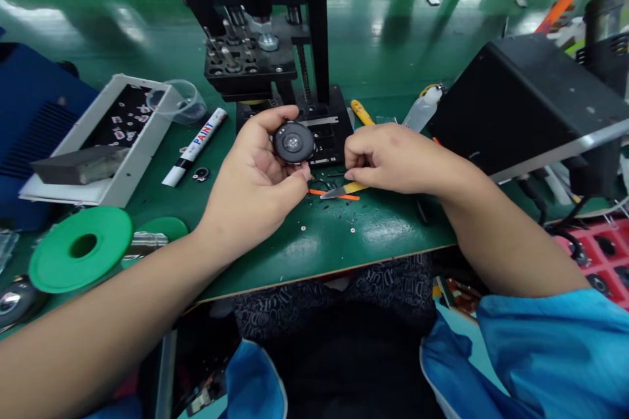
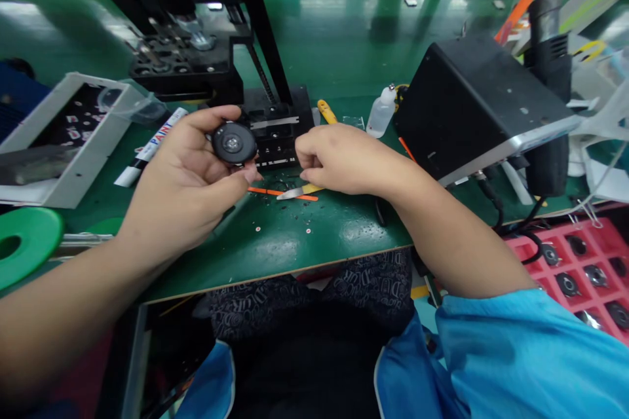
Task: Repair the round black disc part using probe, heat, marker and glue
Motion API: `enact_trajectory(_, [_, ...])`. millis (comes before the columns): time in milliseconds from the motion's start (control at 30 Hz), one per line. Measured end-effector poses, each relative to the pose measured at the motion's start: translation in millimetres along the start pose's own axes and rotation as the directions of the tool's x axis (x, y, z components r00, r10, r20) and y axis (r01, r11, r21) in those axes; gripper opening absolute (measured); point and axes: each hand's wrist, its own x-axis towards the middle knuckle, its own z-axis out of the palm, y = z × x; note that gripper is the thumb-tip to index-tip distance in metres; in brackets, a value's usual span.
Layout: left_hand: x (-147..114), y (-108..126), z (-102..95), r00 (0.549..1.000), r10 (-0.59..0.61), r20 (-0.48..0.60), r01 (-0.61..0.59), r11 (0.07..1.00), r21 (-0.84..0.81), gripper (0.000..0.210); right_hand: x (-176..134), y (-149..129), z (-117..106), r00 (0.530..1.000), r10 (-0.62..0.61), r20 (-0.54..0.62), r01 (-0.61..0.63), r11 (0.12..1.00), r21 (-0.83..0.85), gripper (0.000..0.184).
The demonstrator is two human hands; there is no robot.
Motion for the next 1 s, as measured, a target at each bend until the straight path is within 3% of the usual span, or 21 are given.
enact_trajectory(300, [-2.7,5.2,5.7,0.993,-0.116,-0.004,0.115,0.985,-0.130,0.077,1.3,-1.7,-1.0,0.993,0.087,0.083,-0.077,0.991,-0.113,0.018])
enact_trajectory(367, [-2.6,6.4,6.5,0.992,-0.123,0.002,0.122,0.981,-0.148,0.078,-0.1,-0.8,-3.5,0.997,0.060,0.041,-0.057,0.996,-0.071,0.019])
enact_trajectory(467, [-2.2,7.5,7.6,0.991,-0.134,0.000,0.133,0.979,-0.158,0.079,-3.9,-0.8,-8.2,0.992,0.022,-0.126,-0.018,0.999,0.034,0.020])
enact_trajectory(567, [-2.1,8.7,9.0,0.989,-0.150,-0.005,0.147,0.975,-0.164,0.080,-7.7,-2.7,-10.0,0.924,0.031,-0.381,0.030,0.988,0.153,0.021])
enact_trajectory(667, [-2.2,10.4,10.1,0.987,-0.157,-0.019,0.152,0.975,-0.159,0.079,-8.5,-4.3,-6.3,0.776,0.035,-0.630,0.138,0.965,0.223,0.022])
enact_trajectory(733, [-2.2,11.4,10.3,0.986,-0.163,-0.018,0.158,0.975,-0.154,0.078,-6.9,-3.9,-1.7,0.719,0.041,-0.694,0.203,0.942,0.266,0.024])
enact_trajectory(800, [-2.1,12.3,10.4,0.986,-0.167,-0.004,0.165,0.974,-0.154,0.078,-4.6,-2.7,3.4,0.735,0.053,-0.676,0.218,0.925,0.310,0.026])
enact_trajectory(1000, [-3.7,16.5,11.2,0.988,-0.154,0.030,0.156,0.978,-0.135,0.069,-3.3,-1.9,8.3,0.902,0.029,-0.430,0.095,0.960,0.264,0.022])
